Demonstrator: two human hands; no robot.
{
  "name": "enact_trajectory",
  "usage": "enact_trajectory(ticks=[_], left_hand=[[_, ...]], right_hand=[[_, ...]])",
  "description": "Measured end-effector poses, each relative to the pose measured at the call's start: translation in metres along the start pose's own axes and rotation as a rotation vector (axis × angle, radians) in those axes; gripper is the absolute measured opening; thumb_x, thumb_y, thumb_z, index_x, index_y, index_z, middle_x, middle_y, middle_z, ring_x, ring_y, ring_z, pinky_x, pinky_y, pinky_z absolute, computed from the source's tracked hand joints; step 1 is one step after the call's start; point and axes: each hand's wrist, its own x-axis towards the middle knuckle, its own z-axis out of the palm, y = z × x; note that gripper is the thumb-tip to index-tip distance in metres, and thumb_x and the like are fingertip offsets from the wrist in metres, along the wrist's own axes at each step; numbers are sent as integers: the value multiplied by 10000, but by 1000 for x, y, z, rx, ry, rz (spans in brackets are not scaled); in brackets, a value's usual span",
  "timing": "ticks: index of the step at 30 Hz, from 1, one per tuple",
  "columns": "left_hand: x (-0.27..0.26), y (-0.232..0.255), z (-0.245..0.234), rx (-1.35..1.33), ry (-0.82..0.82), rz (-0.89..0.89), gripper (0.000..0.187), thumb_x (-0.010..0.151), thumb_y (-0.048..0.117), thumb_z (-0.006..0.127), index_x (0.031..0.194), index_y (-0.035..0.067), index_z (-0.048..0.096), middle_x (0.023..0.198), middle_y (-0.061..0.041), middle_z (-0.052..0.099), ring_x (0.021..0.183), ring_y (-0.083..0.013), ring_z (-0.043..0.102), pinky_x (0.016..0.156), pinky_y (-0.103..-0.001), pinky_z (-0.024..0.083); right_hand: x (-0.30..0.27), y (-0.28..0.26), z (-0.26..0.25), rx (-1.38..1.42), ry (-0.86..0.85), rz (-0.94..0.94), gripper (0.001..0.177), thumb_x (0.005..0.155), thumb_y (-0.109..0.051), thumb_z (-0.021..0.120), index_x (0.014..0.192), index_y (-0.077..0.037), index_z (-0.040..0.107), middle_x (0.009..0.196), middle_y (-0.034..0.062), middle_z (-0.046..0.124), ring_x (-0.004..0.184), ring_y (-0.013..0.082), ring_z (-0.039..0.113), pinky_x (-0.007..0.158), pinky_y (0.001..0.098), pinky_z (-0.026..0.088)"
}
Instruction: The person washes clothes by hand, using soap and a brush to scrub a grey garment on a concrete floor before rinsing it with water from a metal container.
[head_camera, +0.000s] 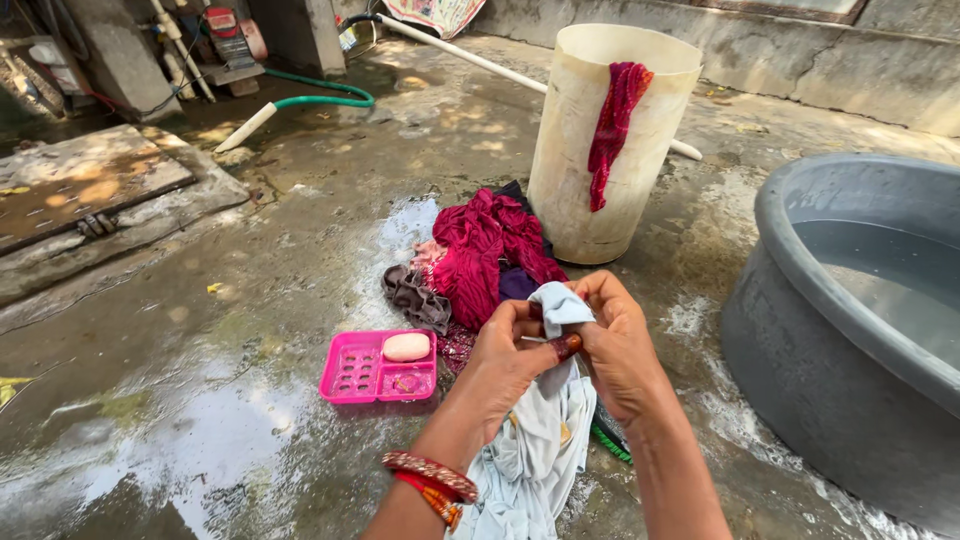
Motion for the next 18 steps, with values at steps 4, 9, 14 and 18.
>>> enact_trajectory(ticks=[4,9,14,18], left_hand=[[0,13,-10,100,9,-65,466,724,82,831,1142,59,625,1001,-15,740,872,-65,676,787,-252,542],[5,28,-33,-234,-241,-214,431,840,180,851,1128,-25,605,958,-48,667,851,-120,626,736,-270,521],[2,49,-25,288,-249,-4,473,761,137,849,1145,54,586,937,-47,698,852,-104,639,758,-289,508],[-10,68,-32,942,-196,361,623,641,89,801,1235,74,615,997,-87,620,812,-163,643,804,-346,515]], right_hand=[[-4,-8,-4,76,-36,81,358,676,178,448,911,-83,515,1132,106,674,892,152,657,717,277,559],[-4,-18,-12,-4,-65,-8,301,733,206,485,873,-61,491,1126,141,673,954,177,663,807,285,565],[-4,-26,-9,-5,-49,-59,294,756,212,484,869,-58,511,1082,120,692,936,162,664,843,295,561],[4,-9,-33,-88,180,40,267,799,107,473,893,-86,631,909,68,723,817,148,667,758,273,530]])
